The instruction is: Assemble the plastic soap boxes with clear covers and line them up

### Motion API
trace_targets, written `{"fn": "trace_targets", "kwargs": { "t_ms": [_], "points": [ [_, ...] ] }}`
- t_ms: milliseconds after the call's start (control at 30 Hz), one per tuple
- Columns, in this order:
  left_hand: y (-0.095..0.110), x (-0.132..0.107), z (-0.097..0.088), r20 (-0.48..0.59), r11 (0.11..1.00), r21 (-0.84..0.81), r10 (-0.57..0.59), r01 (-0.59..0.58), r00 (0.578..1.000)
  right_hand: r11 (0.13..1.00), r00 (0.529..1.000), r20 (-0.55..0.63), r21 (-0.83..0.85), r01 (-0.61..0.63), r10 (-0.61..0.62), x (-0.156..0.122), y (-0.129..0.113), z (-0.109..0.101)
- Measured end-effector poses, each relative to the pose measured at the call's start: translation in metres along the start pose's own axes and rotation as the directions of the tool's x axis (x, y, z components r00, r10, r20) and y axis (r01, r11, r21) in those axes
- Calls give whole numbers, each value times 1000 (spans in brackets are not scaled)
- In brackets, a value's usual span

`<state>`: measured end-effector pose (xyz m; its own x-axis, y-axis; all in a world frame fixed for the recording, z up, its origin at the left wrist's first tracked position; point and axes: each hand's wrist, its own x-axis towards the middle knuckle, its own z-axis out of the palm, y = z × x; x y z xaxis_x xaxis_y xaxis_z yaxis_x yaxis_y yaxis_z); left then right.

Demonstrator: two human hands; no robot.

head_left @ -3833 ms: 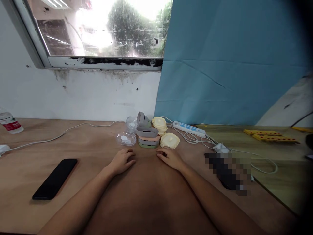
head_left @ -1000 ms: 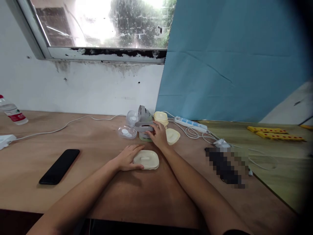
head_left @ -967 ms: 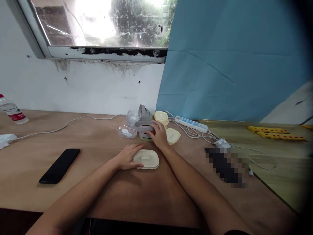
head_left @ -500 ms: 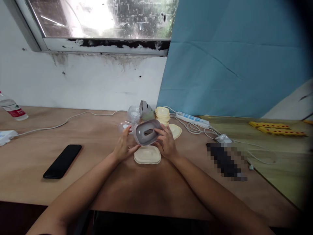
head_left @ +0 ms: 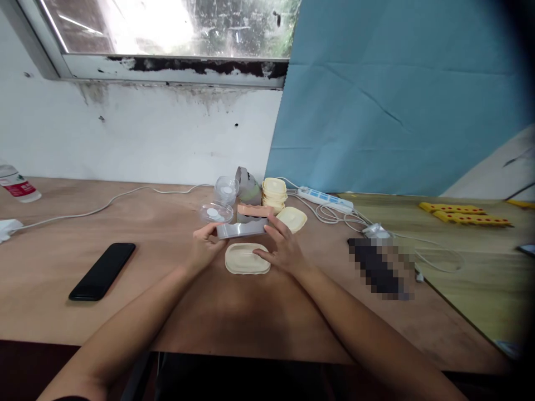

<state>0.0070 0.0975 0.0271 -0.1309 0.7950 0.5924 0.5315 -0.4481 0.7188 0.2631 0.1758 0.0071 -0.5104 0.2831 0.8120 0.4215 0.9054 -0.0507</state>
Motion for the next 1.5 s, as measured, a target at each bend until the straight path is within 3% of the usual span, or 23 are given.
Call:
{"fn": "trace_targets", "kwargs": {
  "t_ms": [67,167,300,400,467,567,667,767,900,1033,1333,1500],
  "points": [
    [2,0,3,53,982,-143,-117,123,992,1000,999,46,-25,-4,6,-2,4,3],
    [1,-1,7,159,931,-282,-191,230,969,999,995,97,-26,-27,30,-1,7,6],
    [-7,0,6,216,926,-245,-238,289,947,994,988,150,94,-53,39,3,5,0],
    [-10,4,-1,268,970,-111,-181,217,946,950,957,243,227,-215,158,0,4,-10],
    [-9,7,-8,365,993,-48,-83,107,927,895,914,315,283,-346,253,-6,3,-17],
    [-4,9,-14,540,998,-59,39,-9,841,808,836,420,314,-498,352,-17,2,-26],
    [-5,8,-14,630,998,-68,30,16,776,768,794,480,321,-554,372,-22,1,-30],
    [-13,7,-13,629,999,40,-50,32,776,760,777,518,322,-565,358,-20,2,-27],
    [-22,10,-16,646,985,162,-54,-67,761,775,739,572,263,-575,355,-18,4,-20],
    [-24,10,-17,671,960,249,-74,-130,738,802,734,593,232,-550,331,-19,4,-19],
    [-19,9,-13,702,935,304,-89,-184,707,791,725,609,249,-559,321,-15,2,-25],
    [-23,7,-10,709,926,314,-80,-211,701,827,730,631,242,-508,264,-16,4,-22]
  ]
}}
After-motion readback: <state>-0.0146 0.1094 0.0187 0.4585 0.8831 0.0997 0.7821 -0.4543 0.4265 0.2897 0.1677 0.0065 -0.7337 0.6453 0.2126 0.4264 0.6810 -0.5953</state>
